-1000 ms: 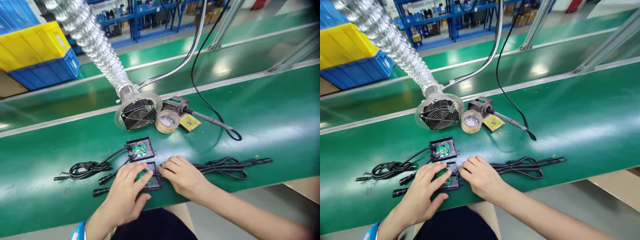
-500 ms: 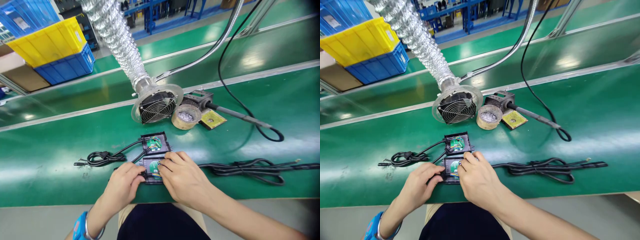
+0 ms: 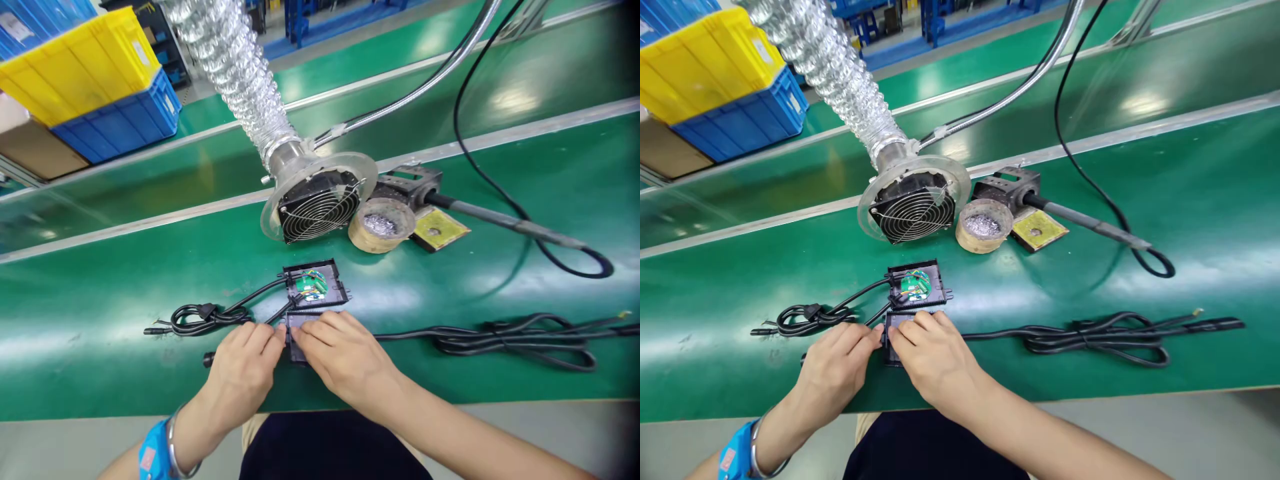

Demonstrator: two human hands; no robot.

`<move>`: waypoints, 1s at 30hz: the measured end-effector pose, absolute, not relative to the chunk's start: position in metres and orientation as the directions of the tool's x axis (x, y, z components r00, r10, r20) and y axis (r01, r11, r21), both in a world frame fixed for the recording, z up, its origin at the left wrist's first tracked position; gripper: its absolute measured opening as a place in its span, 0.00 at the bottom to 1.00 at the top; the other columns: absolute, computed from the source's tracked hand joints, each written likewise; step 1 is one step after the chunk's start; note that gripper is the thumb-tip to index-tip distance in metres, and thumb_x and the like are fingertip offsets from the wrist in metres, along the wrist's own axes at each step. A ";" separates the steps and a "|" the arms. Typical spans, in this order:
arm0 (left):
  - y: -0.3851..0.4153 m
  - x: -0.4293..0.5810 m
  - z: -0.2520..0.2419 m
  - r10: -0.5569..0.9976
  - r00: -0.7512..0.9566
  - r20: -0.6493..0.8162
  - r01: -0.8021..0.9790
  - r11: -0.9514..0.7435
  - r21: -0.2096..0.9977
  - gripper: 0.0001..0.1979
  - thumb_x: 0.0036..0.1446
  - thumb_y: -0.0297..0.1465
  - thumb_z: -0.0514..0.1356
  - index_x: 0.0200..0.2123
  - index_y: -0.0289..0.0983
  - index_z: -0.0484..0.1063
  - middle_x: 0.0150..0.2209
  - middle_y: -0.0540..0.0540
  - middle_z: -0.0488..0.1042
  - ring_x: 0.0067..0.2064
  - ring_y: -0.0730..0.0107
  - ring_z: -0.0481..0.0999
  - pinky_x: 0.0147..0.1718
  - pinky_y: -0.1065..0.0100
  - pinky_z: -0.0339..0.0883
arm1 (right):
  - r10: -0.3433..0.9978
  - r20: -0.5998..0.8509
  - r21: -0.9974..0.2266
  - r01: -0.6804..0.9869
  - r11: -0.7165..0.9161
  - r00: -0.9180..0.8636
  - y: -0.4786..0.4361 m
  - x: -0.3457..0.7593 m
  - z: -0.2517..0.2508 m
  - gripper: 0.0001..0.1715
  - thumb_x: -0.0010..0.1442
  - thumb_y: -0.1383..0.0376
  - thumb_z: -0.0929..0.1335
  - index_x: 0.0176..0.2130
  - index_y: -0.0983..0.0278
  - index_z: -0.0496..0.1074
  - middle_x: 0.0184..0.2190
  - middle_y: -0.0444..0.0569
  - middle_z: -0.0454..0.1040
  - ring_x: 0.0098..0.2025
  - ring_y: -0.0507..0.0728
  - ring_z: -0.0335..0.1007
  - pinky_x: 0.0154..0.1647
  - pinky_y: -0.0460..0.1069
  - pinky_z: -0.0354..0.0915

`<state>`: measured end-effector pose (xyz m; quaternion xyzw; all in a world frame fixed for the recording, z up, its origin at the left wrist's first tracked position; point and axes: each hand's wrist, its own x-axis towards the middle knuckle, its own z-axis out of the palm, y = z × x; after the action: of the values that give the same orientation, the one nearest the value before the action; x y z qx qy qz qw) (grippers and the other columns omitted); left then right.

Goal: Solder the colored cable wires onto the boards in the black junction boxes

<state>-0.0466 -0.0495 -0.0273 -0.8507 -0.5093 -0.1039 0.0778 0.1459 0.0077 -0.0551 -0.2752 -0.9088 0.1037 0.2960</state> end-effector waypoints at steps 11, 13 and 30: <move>-0.055 -0.040 -0.041 0.856 0.442 0.267 0.895 -0.439 -0.077 0.08 0.62 0.20 0.53 0.40 0.32 0.71 0.26 0.49 0.69 0.28 0.66 0.64 0.26 0.63 0.61 | 0.436 0.365 -0.191 0.392 0.900 -0.822 0.014 0.133 -0.038 0.06 0.58 0.71 0.67 0.30 0.67 0.73 0.25 0.48 0.68 0.34 0.56 0.58 0.32 0.53 0.51; -0.056 -0.044 -0.041 0.880 0.387 0.275 0.912 -0.410 0.029 0.10 0.62 0.22 0.55 0.46 0.32 0.70 0.31 0.47 0.72 0.32 0.66 0.67 0.32 0.64 0.65 | 0.498 0.401 -0.289 0.410 0.865 -0.769 0.017 0.145 -0.040 0.05 0.61 0.70 0.67 0.32 0.66 0.73 0.29 0.47 0.72 0.35 0.56 0.60 0.34 0.52 0.54; -0.065 0.006 -0.049 0.873 0.447 0.196 0.891 -0.455 -0.005 0.19 0.64 0.31 0.53 0.55 0.27 0.67 0.51 0.41 0.74 0.50 0.59 0.68 0.48 0.58 0.59 | 0.601 0.341 -0.232 0.555 0.799 -0.723 0.009 0.178 -0.042 0.12 0.63 0.66 0.64 0.38 0.67 0.77 0.36 0.51 0.76 0.40 0.60 0.63 0.41 0.54 0.56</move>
<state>0.0061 -0.0655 -0.0491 -0.8488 -0.5195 -0.0828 0.0537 0.1779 0.0095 -0.0417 -0.3117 -0.9264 0.0566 0.2033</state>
